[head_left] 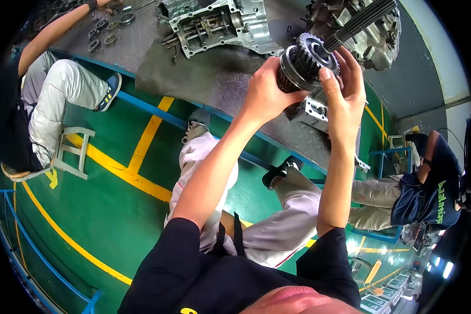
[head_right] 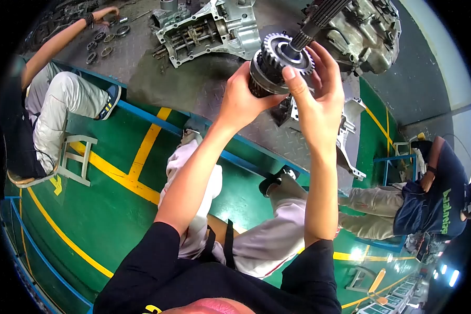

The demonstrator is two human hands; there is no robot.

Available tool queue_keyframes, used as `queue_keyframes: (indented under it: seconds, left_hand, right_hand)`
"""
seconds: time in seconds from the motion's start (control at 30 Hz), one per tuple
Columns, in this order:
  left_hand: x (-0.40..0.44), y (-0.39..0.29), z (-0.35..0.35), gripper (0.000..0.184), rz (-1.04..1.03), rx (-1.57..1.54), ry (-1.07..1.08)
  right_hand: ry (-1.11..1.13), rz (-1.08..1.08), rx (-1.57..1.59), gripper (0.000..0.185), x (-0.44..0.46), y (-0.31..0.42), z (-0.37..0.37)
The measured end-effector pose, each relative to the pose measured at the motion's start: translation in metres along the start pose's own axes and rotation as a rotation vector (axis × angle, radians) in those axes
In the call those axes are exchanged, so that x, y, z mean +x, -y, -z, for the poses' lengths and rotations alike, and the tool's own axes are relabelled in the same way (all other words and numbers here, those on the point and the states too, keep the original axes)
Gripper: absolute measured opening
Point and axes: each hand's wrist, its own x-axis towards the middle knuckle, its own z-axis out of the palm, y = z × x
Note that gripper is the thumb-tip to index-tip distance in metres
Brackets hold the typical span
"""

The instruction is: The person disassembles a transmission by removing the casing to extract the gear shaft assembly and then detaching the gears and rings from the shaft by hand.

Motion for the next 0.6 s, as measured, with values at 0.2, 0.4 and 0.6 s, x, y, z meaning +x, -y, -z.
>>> queue_keyframes:
  seconds: [0.2,0.4,0.6]
  left_hand:
    - [0.003,0.008,0.001,0.056,-0.026,-0.044,-0.037]
    - [0.003,0.005,0.001,0.051,-0.009,0.003,-0.054]
    - [0.001,0.003,0.002,0.051,-0.04,0.056,-0.054]
  right_hand:
    - [-0.061,0.019,-0.033,0.039,-0.009,0.017,0.02]
    - [0.02,0.118,-0.035,0.045,0.018,0.003,0.009]
    - [0.097,-0.054,0.014,0.058,0.01,0.01,-0.004]
